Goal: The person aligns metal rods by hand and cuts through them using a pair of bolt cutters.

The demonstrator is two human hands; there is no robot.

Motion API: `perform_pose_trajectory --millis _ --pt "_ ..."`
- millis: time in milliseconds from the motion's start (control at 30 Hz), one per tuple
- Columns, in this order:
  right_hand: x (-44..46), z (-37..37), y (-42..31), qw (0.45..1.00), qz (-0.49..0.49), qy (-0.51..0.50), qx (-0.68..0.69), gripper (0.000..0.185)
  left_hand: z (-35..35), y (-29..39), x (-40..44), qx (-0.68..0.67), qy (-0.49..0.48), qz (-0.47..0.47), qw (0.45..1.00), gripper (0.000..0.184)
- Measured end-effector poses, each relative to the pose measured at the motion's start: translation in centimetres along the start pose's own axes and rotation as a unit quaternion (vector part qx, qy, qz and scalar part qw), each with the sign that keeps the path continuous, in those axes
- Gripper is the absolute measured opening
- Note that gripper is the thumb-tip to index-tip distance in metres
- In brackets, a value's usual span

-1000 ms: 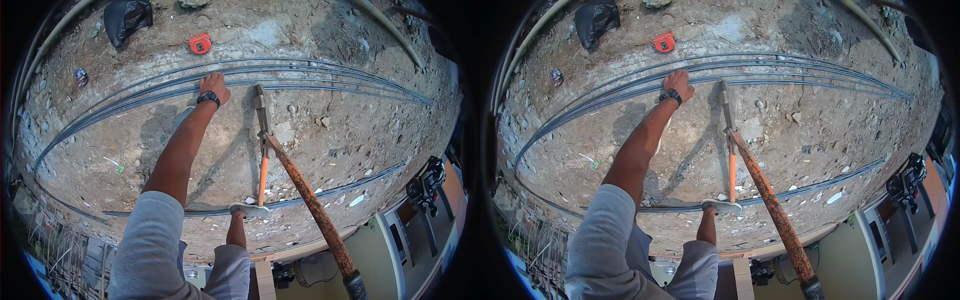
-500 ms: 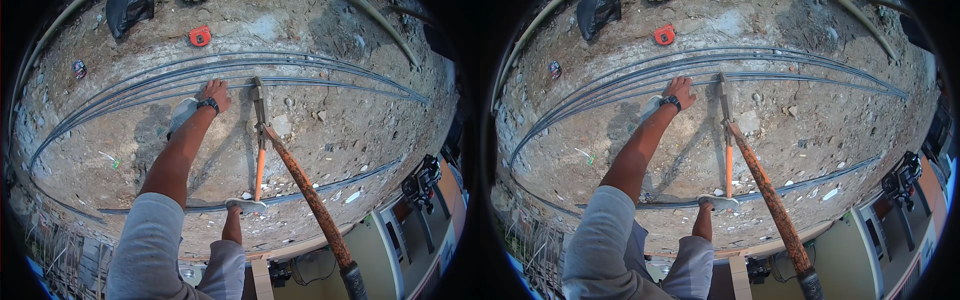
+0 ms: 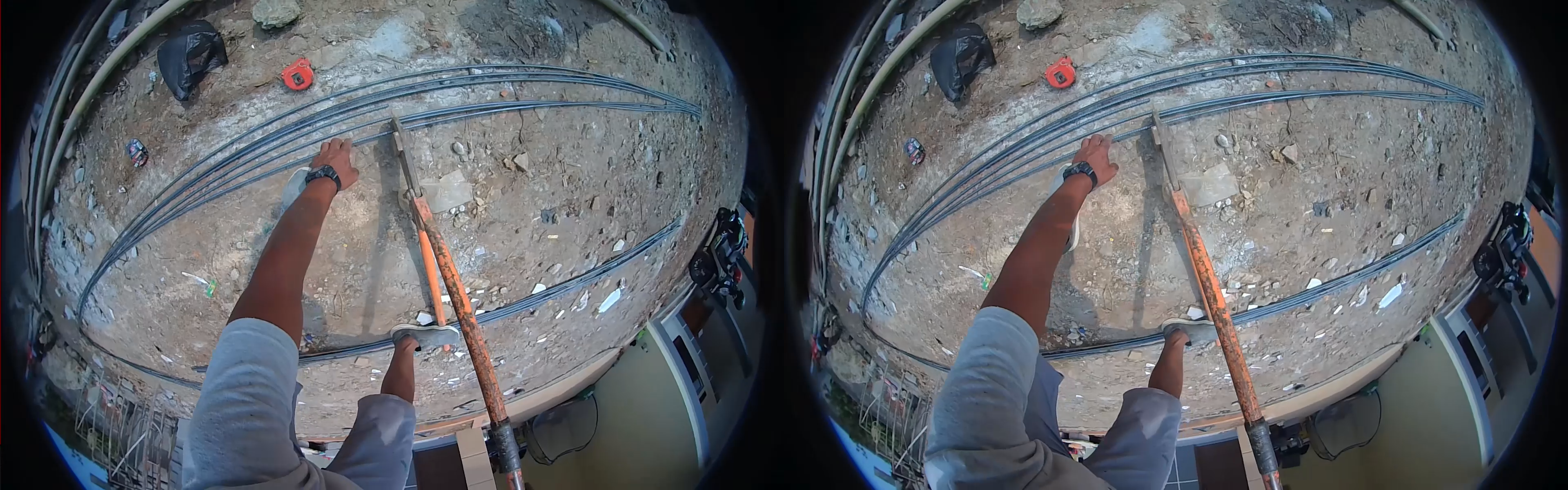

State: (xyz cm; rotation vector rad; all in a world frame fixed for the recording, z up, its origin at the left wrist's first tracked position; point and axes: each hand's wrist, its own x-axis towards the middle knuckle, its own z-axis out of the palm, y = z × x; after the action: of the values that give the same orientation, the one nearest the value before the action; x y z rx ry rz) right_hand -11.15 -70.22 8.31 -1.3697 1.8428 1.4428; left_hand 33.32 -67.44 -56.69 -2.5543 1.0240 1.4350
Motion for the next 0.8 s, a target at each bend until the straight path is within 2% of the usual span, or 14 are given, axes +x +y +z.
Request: perform_pose_trajectory --millis 100,167,200,233,267,333,367,400,467,533,600,633,733,800 --pt "0.4 -1.3 1.2 0.999 -0.033 -0.022 0.014 0.037 1.4 1.3 -1.2 0.048 0.024 0.002 0.999 0.087" --pt "0.7 1.7 4.9 0.993 -0.111 0.036 0.005 0.037 2.9 4.5 -5.1 -0.114 -0.002 -0.055 0.992 0.09" --pt "0.3 -0.5 2.3 0.992 -0.124 0.014 -0.014 0.031 5.7 6.2 -8.1 -0.186 0.018 -0.042 0.982 0.089" --pt "1.3 -0.6 2.8 0.99 -0.025 -0.118 0.072 0.047 6.2 9.3 -13.2 -0.249 -0.022 -0.044 0.967 0.09" --pt "1.6 -1.3 2.4 0.986 -0.034 -0.158 0.04 0.049 7.7 12.0 -18.4 -0.425 -0.099 -0.013 0.9 0.092" --pt "1.2 -0.6 2.9 0.982 -0.069 -0.15 0.091 0.052 4.9 20.5 -33.3 -0.574 -0.242 -0.175 0.762 0.082" --pt "1.1 0.0 3.3 0.98 -0.084 -0.147 0.102 0.052 4.7 23.4 -39.6 -0.613 -0.322 -0.188 0.697 0.076" --pt "1.6 1.4 4.3 0.975 -0.118 -0.153 0.108 0.053 3.3 26.9 -46.0 -0.657 -0.357 -0.187 0.637 0.067" --pt "0.6 1.9 4.2 0.974 -0.132 -0.146 0.112 0.053 0.9 33.8 -56.7 -0.723 -0.348 -0.298 0.517 0.047" --pt "0.5 3.4 4.7 0.969 -0.153 -0.137 0.136 0.049 5.5 34.6 -60.1 -0.714 -0.308 -0.268 0.569 0.032" --pt "1.0 5.3 5.6 0.966 -0.19 -0.099 0.146 0.04 7.0 34.4 -59.6 -0.687 -0.258 -0.341 0.587 0.019" --pt "0.5 4.3 5.6 0.963 -0.203 -0.11 0.142 0.037 11.0 32.1 -58.0 -0.702 -0.269 -0.303 0.586 0.014" --pt "1.6 7.2 7.3 0.947 -0.219 -0.101 0.214 0.032 10.8 32.9 -58.5 -0.602 -0.252 -0.267 0.709 0.015" --pt "3.2 9.0 8.8 0.937 -0.237 -0.091 0.239 0.033 12.2 34.4 -58.7 -0.567 -0.201 -0.307 0.737 0.011"
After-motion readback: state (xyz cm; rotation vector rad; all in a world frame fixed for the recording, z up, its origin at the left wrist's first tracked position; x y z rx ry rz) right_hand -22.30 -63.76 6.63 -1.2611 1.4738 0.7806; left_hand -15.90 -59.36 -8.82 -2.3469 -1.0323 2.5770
